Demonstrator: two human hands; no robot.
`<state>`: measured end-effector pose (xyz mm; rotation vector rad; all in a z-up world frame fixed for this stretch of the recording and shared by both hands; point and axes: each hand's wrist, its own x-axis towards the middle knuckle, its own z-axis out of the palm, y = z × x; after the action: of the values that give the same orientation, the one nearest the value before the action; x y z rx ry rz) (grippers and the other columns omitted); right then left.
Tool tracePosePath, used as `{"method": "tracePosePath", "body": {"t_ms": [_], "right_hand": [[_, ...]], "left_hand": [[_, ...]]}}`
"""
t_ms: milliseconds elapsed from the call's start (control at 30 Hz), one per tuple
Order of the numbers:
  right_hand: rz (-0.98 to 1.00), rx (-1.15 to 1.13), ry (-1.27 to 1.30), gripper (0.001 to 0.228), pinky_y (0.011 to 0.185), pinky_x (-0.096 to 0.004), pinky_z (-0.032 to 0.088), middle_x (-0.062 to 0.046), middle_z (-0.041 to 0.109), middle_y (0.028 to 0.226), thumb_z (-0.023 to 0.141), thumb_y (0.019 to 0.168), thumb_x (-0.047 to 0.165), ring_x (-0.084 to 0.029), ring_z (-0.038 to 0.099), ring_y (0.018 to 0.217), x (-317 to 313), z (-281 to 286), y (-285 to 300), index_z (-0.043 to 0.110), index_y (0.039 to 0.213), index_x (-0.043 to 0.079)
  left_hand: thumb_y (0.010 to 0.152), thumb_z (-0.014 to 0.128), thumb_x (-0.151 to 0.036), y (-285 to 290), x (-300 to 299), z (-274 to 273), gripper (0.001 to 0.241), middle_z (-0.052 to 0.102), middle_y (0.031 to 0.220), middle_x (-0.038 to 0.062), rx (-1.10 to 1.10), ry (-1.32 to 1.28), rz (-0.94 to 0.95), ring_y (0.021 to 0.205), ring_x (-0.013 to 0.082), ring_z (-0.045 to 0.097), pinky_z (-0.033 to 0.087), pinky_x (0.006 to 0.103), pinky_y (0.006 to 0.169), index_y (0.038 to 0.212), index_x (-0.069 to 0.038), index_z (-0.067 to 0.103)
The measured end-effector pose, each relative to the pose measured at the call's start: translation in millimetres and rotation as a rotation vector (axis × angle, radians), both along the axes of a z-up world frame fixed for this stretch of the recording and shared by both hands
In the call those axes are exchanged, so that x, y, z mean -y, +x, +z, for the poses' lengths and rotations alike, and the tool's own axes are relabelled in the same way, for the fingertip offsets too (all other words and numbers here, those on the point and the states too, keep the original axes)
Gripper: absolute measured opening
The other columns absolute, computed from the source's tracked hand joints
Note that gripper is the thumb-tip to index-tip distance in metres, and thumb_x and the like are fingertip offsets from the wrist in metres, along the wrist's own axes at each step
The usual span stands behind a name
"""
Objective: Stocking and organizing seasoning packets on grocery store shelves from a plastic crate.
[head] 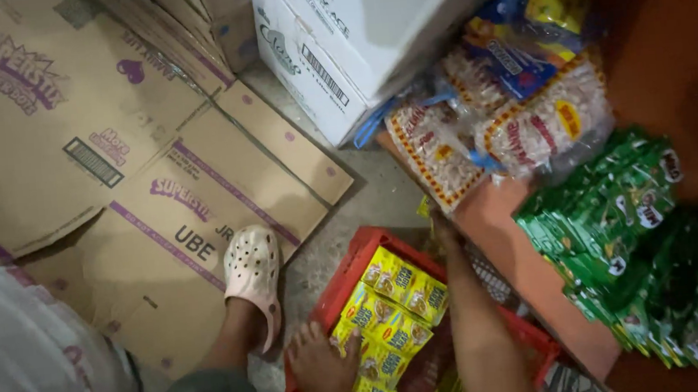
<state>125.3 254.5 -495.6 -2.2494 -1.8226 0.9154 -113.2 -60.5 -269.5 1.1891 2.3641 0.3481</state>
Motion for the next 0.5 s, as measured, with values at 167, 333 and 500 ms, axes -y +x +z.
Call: {"method": "tracePosePath", "body": {"t_ms": [167, 333, 500], "right_hand": [[0.001, -0.302, 0.103, 0.059, 0.117, -0.045, 0.032, -0.016, 0.049, 0.154, 0.057, 0.100, 0.041, -0.031, 0.043, 0.142, 30, -2, 23, 0.051, 0.147, 0.006], [0.055, -0.317, 0.170, 0.059, 0.110, -0.043, 0.037, -0.016, 0.057, 0.141, 0.059, 0.097, 0.040, -0.029, 0.051, 0.130, 82, 101, 9, 0.052, 0.146, 0.008], [0.104, -0.345, 0.115, 0.061, 0.085, -0.043, 0.058, -0.020, 0.075, 0.109, 0.060, 0.091, 0.030, -0.034, 0.074, 0.091, 189, 285, -48, 0.055, 0.150, 0.015]], "left_hand": [[0.075, 0.064, -0.070, 8, 3, -5, 0.082, 0.059, 0.121, 0.021, -0.068, 0.019, 0.011, 0.118, 0.0402, 0.054, 0.039, 0.0552, 0.101, 0.118, 0.000, 0.058], [0.078, 0.061, -0.072, 2, 5, -2, 0.085, 0.059, 0.124, 0.020, -0.013, -0.013, -0.010, 0.121, 0.0389, 0.054, 0.039, 0.0536, 0.106, 0.125, -0.001, 0.056], [0.082, 0.062, -0.070, 4, 17, -47, 0.080, 0.057, 0.130, 0.021, -0.042, 0.068, -0.027, 0.126, 0.0421, 0.051, 0.038, 0.0580, 0.104, 0.127, -0.004, 0.056]]}}
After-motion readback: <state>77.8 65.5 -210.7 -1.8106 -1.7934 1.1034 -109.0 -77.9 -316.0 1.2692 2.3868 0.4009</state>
